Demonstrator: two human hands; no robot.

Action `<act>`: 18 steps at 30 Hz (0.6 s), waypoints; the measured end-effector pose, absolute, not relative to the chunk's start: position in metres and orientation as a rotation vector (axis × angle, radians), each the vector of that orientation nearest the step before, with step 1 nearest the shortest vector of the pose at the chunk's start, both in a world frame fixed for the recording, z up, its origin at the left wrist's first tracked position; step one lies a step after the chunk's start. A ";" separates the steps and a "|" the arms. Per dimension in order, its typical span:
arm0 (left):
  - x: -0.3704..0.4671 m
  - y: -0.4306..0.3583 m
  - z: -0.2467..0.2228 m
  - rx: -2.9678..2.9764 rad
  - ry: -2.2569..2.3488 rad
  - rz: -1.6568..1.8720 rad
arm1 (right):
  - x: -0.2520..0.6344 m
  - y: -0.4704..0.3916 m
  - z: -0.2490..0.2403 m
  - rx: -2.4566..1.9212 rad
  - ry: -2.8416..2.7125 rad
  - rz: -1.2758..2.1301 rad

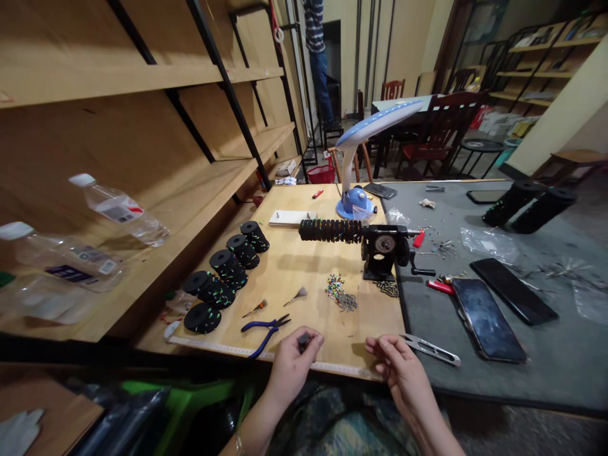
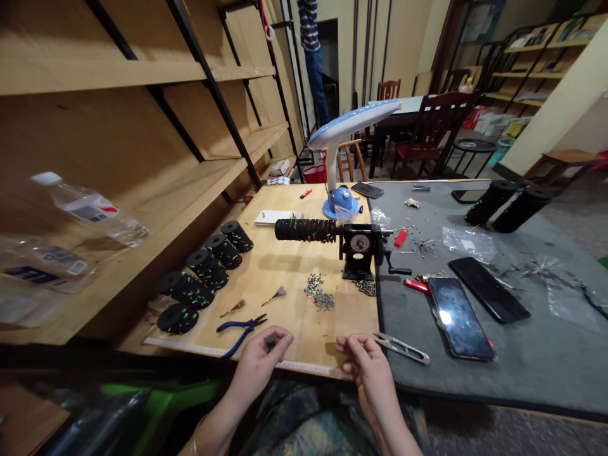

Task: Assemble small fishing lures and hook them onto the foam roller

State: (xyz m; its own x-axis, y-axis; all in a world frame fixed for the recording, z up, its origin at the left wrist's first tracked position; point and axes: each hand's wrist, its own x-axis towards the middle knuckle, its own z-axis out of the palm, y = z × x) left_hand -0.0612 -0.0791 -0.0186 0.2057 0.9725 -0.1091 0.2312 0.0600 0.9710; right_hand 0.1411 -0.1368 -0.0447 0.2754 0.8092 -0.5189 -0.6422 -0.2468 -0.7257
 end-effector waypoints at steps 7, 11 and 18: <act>-0.076 -0.076 -0.017 1.409 1.283 0.933 | 0.142 -0.136 -0.045 -1.202 -0.161 1.353; -0.086 -0.074 -0.018 1.435 1.321 0.959 | 0.145 -0.137 -0.047 -1.232 -0.224 1.300; -0.107 -0.059 -0.014 1.522 1.454 0.981 | 0.146 -0.138 -0.057 -1.299 -0.384 1.322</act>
